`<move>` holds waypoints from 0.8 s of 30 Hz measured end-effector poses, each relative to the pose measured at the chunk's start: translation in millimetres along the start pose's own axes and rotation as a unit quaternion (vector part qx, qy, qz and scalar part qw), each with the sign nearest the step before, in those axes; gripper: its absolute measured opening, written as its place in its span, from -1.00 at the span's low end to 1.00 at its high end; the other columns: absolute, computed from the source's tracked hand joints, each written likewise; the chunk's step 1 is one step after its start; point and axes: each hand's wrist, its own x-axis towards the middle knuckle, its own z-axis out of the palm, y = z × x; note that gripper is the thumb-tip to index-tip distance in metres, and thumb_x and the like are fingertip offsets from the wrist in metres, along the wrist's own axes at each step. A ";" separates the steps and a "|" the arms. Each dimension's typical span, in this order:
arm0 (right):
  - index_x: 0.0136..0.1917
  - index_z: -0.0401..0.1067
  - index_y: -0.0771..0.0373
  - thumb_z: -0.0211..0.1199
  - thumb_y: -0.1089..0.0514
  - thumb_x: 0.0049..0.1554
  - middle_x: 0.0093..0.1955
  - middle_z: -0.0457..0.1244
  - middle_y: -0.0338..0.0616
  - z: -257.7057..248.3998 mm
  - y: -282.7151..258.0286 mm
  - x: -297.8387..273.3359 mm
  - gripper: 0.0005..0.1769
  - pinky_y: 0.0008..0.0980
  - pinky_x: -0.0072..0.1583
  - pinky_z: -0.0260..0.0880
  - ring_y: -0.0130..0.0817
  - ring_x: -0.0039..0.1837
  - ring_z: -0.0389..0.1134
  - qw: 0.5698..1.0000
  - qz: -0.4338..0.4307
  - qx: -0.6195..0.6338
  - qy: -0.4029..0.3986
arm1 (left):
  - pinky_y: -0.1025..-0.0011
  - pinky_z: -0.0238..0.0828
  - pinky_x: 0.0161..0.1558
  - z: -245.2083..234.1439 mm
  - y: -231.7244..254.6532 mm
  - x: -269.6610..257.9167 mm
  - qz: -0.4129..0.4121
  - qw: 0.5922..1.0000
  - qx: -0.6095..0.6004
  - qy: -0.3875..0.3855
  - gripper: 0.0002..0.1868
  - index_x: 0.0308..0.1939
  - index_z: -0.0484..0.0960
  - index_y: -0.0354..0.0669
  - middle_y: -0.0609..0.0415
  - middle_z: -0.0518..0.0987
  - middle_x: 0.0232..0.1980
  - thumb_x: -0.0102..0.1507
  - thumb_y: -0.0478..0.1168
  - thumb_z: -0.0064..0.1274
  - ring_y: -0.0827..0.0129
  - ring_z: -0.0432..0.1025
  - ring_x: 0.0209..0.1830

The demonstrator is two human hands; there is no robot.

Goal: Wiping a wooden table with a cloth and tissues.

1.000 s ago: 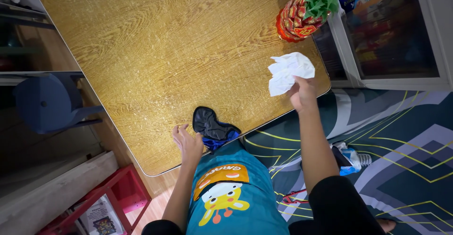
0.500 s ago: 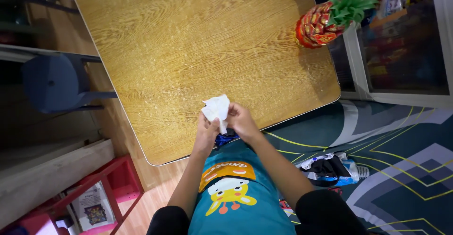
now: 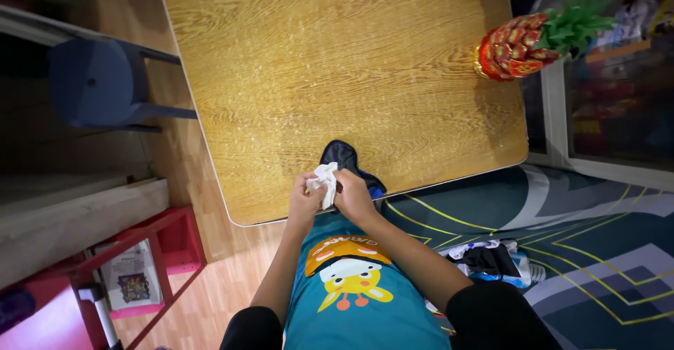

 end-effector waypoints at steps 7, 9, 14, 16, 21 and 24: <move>0.08 0.52 0.28 0.35 0.20 0.08 -0.07 0.36 0.05 -1.1 1.1 4.6 -0.72 -0.20 -0.03 0.43 -0.02 -0.04 0.44 0.999 -0.029 -0.008 -0.044 | 0.49 0.50 -0.27 5.2 10.7 0.0 0.039 0.999 -0.031 0.020 -0.72 0.01 0.48 -0.20 0.10 0.56 -0.10 0.27 -0.35 0.20 0.50 0.48 -0.21; 0.15 0.50 0.28 0.28 0.20 0.12 0.02 0.42 0.02 -1.0 14.6 3.9 -0.69 -0.29 0.07 0.48 -0.08 0.05 0.49 0.987 0.033 0.108 -0.116 | 0.49 0.50 -0.24 -1.9 2.1 6.4 0.056 0.996 -0.043 0.044 -0.75 -0.03 0.53 -0.26 0.08 0.60 -0.10 0.24 -0.41 0.18 0.48 0.52 -0.18; 0.30 0.43 0.25 0.30 0.13 0.10 0.29 0.30 0.10 -17.5 16.3 -9.5 -0.51 -0.12 0.30 0.36 0.04 0.32 0.34 0.998 -0.017 -0.015 -0.059 | 0.48 0.45 -0.27 -16.2 2.9 11.0 0.040 0.991 -0.106 0.064 -0.79 -0.03 0.51 -0.22 0.06 0.59 -0.11 0.28 -0.41 0.13 0.46 0.48 -0.23; 0.36 0.38 0.24 0.34 0.08 0.07 0.40 0.21 0.16 -17.6 13.5 -11.4 -0.40 0.02 0.37 0.26 0.14 0.42 0.22 0.989 -0.067 -0.128 -0.013 | 0.48 0.44 -0.27 -25.1 -0.5 12.7 0.054 0.989 -0.124 0.064 -0.79 -0.02 0.50 -0.23 0.05 0.58 -0.11 0.29 -0.43 0.12 0.45 0.47 -0.23; 0.51 0.23 0.06 0.43 -0.11 -0.06 0.59 -0.12 0.30 1.4 28.0 -3.7 -0.09 0.43 0.44 -0.13 0.40 0.58 -0.17 0.935 -0.151 -0.321 -0.001 | 0.52 0.45 -0.24 -48.9 -10.1 16.4 0.051 0.984 -0.115 0.124 -0.70 0.04 0.45 -0.17 0.10 0.55 -0.07 0.25 -0.43 0.08 0.48 0.48 -0.16; 0.50 0.27 0.04 0.41 -0.09 0.00 0.61 -0.07 0.25 6.2 42.8 -1.9 -0.17 0.39 0.47 -0.08 0.31 0.61 -0.12 0.928 -0.169 -0.332 0.013 | 0.54 0.44 -0.28 -53.6 2.6 6.4 0.056 0.986 -0.102 0.116 -0.75 -0.01 0.43 -0.15 0.11 0.57 -0.09 0.26 -0.40 0.06 0.51 0.48 -0.21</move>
